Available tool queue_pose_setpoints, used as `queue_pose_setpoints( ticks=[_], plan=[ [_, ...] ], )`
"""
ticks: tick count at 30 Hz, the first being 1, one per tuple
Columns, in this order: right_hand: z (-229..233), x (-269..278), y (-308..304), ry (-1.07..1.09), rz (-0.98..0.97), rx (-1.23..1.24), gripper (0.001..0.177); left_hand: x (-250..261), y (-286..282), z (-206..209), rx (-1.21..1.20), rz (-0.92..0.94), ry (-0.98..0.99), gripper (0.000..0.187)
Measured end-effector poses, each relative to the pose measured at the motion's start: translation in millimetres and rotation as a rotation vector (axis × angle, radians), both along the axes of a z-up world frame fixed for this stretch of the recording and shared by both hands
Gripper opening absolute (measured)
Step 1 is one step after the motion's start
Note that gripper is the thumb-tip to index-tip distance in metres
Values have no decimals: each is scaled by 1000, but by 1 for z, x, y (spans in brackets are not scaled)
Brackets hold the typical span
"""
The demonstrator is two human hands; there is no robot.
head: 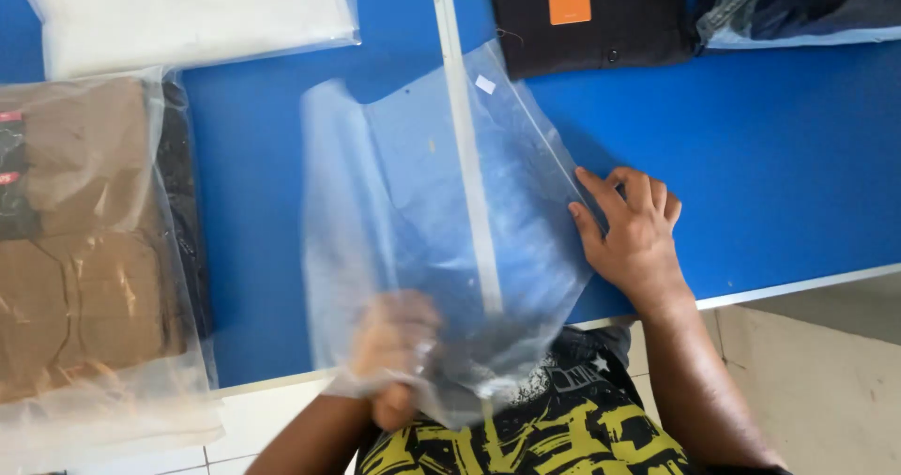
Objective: Packing a folded pair of jeans into a clear plastic zipper bag on a workbench.
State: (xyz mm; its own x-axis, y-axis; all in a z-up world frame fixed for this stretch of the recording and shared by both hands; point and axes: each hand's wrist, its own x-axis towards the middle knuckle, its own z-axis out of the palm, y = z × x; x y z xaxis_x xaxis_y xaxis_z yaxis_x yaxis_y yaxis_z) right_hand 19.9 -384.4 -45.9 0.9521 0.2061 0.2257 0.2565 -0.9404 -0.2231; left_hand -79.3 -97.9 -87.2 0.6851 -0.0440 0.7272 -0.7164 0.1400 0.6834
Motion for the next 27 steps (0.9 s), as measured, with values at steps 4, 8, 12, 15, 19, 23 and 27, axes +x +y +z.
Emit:
queue_pose_setpoints(
  ticks=[4, 8, 12, 15, 19, 23, 27],
  plan=[
    [-2, -12, -6, -22, 22, 20, 49, -33, 45, -30, -827, -421, 672, 31],
    [6, -14, -13, 208, 320, 102, 61, -27, 45, 18, -803, -14, 875, 24],
    [11, -21, -15, 147, 287, 131, 56, -49, 54, 54, -916, 25, 1169, 49],
    [8, -27, -23, 44, 258, 67, 44, -68, 63, 52, -828, 2, 1682, 80],
    [-19, -34, -33, 103, 230, -71, 69, -68, 55, 83, -199, -519, 1632, 52],
    [-6, -38, -14, 184, 383, 2, 56, -13, 6, 170, 595, -87, 1048, 27],
    [4, -42, -10, 218, 309, -53, 58, 3, 0, 77, 1232, 407, 468, 59]
  ],
)
